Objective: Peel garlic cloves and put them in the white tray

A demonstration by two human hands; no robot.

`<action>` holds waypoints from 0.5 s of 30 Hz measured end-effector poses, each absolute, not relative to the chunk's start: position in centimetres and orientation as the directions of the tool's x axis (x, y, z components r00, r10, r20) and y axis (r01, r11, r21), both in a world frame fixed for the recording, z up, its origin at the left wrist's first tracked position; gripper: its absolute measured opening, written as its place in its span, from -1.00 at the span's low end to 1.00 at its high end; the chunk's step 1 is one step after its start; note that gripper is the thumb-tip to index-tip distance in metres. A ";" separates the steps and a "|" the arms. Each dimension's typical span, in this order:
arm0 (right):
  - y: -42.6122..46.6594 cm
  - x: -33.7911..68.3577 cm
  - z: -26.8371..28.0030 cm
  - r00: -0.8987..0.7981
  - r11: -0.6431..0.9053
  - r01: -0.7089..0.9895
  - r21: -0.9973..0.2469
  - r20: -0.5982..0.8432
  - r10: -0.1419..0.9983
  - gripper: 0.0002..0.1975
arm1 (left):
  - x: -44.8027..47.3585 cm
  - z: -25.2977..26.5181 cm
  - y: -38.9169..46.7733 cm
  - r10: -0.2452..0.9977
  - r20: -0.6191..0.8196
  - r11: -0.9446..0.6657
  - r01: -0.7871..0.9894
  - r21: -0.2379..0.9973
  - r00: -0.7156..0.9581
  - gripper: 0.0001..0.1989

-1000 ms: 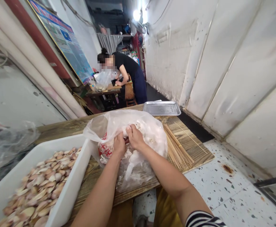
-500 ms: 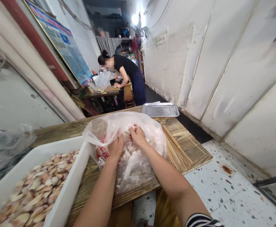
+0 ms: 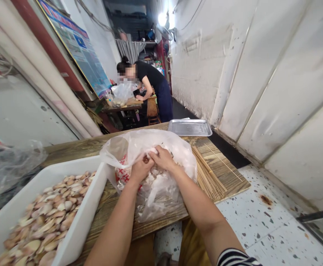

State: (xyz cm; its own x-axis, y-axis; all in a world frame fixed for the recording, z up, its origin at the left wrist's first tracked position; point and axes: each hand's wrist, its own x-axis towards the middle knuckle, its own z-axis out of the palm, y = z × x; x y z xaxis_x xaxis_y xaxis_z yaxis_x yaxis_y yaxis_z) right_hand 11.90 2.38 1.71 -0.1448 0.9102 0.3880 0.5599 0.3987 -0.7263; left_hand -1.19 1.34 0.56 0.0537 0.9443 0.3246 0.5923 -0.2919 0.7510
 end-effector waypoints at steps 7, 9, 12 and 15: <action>2.1 11.4 1.7 -0.120 0.365 0.686 -0.630 0.397 0.910 -0.65 | -1.0 -0.1 1.2 0.904 0.418 -0.366 0.662 0.654 0.087 -0.69; 1.9 11.2 1.7 -0.086 0.337 0.712 -0.616 0.400 0.913 -0.64 | -0.6 -0.2 1.1 0.909 0.412 -0.370 0.589 0.718 0.069 -0.65; 1.7 10.7 1.5 -0.044 0.279 0.763 -0.582 0.385 0.922 -0.61 | -0.1 0.0 0.9 0.929 0.366 -0.344 0.493 0.799 0.056 -0.57; 1.5 10.4 1.3 -0.031 0.252 0.790 -0.560 0.374 0.927 -0.59 | 0.1 0.4 0.9 0.949 0.316 -0.272 0.473 0.838 -0.014 -0.50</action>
